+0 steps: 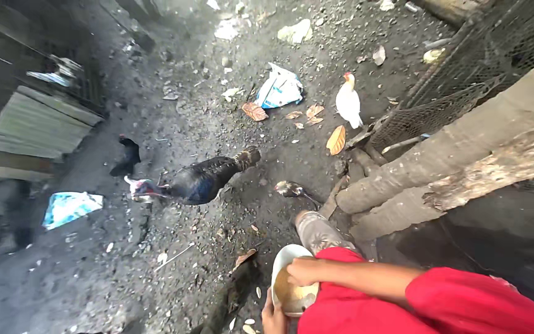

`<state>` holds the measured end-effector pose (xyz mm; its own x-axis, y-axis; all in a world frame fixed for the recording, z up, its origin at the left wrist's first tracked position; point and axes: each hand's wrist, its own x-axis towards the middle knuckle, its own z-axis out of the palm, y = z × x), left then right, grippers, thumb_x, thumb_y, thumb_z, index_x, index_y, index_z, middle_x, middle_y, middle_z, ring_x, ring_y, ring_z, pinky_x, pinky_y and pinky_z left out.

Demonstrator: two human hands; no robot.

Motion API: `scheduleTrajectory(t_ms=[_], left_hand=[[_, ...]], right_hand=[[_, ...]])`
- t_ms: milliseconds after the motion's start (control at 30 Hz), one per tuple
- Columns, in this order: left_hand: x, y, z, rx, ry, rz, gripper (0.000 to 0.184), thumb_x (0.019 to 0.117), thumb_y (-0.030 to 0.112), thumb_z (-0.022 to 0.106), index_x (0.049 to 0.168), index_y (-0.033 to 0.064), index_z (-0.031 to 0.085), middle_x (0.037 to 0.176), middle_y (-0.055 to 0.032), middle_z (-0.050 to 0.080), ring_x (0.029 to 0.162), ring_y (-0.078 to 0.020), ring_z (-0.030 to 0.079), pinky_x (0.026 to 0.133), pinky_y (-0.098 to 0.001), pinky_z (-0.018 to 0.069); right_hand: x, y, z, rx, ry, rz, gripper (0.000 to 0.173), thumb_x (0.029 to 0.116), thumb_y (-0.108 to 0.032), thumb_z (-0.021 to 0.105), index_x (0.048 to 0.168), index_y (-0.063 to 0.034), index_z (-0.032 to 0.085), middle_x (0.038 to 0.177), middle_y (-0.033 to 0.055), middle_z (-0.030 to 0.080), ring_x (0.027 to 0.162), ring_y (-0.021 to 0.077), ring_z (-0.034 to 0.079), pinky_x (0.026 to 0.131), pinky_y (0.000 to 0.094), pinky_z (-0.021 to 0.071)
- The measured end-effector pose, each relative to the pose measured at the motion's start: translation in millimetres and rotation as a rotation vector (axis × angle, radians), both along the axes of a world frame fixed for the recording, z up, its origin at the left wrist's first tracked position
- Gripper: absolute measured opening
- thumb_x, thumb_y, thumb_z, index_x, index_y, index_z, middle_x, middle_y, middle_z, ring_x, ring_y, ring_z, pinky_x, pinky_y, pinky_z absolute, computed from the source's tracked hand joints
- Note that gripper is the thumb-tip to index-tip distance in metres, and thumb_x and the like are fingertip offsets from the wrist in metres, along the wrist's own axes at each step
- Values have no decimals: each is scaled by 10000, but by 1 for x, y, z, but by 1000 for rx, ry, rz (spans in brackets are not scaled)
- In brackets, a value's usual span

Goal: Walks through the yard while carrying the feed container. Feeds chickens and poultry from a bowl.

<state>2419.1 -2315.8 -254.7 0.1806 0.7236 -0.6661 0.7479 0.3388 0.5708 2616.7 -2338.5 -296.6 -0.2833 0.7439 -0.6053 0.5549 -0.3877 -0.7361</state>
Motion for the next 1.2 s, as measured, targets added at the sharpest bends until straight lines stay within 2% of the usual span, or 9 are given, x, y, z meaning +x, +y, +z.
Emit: scheduleTrajectory(t_ms=[167,267,433,533,700,833,933,1067,1200], left_hand=[[16,50,-2,-19,24,167,376,1032,44,460,1384,-77,513,908,-216,676,642,-201,666,590,-390,590],[29,95,-12,-9,-2,198,407,1025,40,441,1411,-81,492,921,-220,674,633,-196,659,572,-383,580],[72,196,-39,-6,16,144,443,1030,47,432,1459,-46,488,1067,-266,678,751,-248,681,656,-439,590],[107,259,-32,-19,45,116,423,1040,70,428,1442,-31,514,1066,-264,685,772,-273,691,686,-475,590],[151,358,-11,32,159,-5,481,1023,128,474,1496,50,518,1275,-279,664,1126,-416,678,966,-636,520],[195,425,31,98,316,-73,521,1009,170,521,1530,160,509,1150,-283,714,1053,-498,686,916,-710,494],[210,478,48,169,282,-22,511,1004,153,517,1515,140,527,1115,-287,721,1022,-503,693,902,-713,495],[230,558,47,165,217,30,518,1002,138,496,1519,142,522,1122,-293,713,1010,-504,687,877,-715,492],[259,650,25,128,133,67,516,999,110,506,1514,93,516,1152,-292,708,1051,-488,688,927,-694,496]], right_hand=[[17,72,15,-45,10,53,404,1079,-263,478,1130,96,656,1163,327,661,1142,499,637,927,699,488],[34,120,6,-71,24,61,379,1067,-241,501,1133,99,657,1171,327,659,1145,496,637,925,696,489],[77,221,-44,-159,60,58,388,1037,-245,567,1134,121,654,1185,351,647,1162,514,621,938,720,470],[109,290,-47,-213,83,69,385,1025,-231,574,1146,126,654,1196,350,646,1174,508,617,952,717,465],[147,382,-21,-293,61,35,405,1029,-261,559,1179,103,654,1209,336,652,1173,498,624,962,706,476],[168,448,-4,-259,23,-94,391,1035,-289,543,1297,-24,660,1281,257,661,1239,428,613,1031,657,471],[182,511,20,-242,9,-174,370,1043,-301,526,1252,-43,689,1244,235,682,1215,399,634,1020,636,486],[204,599,26,-268,-39,-215,422,1065,-363,477,1171,-30,714,1200,228,694,1191,386,642,996,615,490],[227,690,-6,-339,-47,-320,461,1051,-409,501,1152,-18,724,1206,234,692,1189,389,642,994,627,485]])
